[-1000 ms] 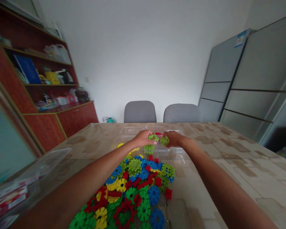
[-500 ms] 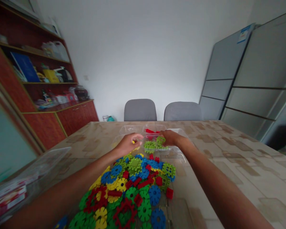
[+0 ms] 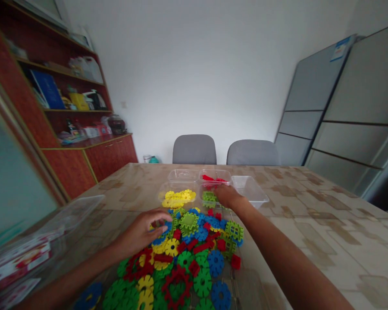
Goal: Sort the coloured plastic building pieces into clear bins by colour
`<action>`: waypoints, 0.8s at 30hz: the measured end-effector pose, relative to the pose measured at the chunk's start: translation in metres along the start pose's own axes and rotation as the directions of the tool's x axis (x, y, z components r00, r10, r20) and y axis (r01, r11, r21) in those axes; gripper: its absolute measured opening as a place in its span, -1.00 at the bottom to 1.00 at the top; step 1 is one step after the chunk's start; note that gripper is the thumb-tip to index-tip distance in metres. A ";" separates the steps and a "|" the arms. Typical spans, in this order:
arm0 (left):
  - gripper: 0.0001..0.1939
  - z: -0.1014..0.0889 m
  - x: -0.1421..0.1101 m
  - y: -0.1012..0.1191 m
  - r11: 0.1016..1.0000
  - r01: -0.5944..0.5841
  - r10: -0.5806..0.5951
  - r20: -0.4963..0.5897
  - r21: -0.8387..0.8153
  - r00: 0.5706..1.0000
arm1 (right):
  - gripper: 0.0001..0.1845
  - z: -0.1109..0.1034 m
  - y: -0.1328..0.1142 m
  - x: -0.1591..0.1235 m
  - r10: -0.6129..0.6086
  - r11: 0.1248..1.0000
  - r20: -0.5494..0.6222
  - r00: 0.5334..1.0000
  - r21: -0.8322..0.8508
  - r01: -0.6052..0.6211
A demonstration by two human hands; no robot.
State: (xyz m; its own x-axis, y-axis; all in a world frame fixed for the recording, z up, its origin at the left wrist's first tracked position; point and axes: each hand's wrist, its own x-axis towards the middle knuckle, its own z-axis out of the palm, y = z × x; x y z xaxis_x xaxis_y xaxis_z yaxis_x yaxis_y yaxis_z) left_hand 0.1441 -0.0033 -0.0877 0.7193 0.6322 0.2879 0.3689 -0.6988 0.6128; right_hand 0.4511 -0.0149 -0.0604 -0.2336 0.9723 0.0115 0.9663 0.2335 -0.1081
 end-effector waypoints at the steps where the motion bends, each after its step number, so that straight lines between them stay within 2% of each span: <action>1: -0.79 0.000 -0.002 -0.001 1.000 0.007 -0.007 0.001 -0.001 1.000 | -0.70 0.000 0.000 0.000 0.019 1.000 -0.003 1.000 -0.005 -0.019; 7: -0.80 -0.007 -0.009 0.003 0.999 0.017 -0.020 -0.065 -0.047 0.998 | -0.80 -0.009 -0.004 -0.005 0.073 0.997 -0.063 0.995 0.020 -0.072; 9: -0.80 -0.014 -0.011 0.007 0.999 0.008 -0.011 -0.072 -0.047 0.997 | -0.71 -0.014 -0.012 -0.015 0.055 0.997 -0.105 0.993 0.055 -0.050; 13: -0.78 -0.032 -0.013 0.018 1.000 0.011 -0.013 -0.088 -0.018 0.996 | -0.64 -0.019 -0.035 -0.048 -0.004 0.989 -0.178 0.984 0.144 0.030; 17: -0.77 -0.050 -0.019 0.029 0.999 0.014 -0.010 -0.120 0.033 0.993 | -0.69 -0.017 -0.060 -0.098 -0.082 0.943 -0.165 0.983 0.306 0.130; 20: -0.78 -0.055 -0.031 0.029 0.997 0.033 -0.024 -0.111 0.075 0.994 | -0.70 -0.008 -0.083 -0.141 -0.139 0.908 -0.078 0.987 0.387 0.158; 21: -0.78 -0.055 -0.036 0.027 0.995 0.035 -0.028 -0.085 0.088 0.996 | -0.63 -0.001 -0.092 -0.154 -0.164 0.906 -0.065 0.984 0.384 0.176; 23: -0.78 -0.054 -0.047 0.021 0.993 0.037 -0.036 -0.017 0.108 0.999 | -0.49 0.020 -0.111 -0.173 -0.201 0.903 -0.044 0.979 0.380 0.202; 24: -0.78 -0.052 -0.053 0.018 0.992 0.039 -0.041 0.015 0.117 0.999 | -0.60 0.034 -0.121 -0.179 -0.239 0.891 -0.051 0.970 0.385 0.240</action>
State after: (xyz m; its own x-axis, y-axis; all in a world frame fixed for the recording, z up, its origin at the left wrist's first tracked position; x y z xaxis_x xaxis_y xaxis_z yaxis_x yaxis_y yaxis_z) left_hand 0.0821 -0.0316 -0.0538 0.7126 0.6550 0.2513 0.4628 -0.7081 0.5333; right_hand 0.3727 -0.2171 -0.0830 -0.4520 0.8877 0.0875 0.7634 0.4357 -0.4768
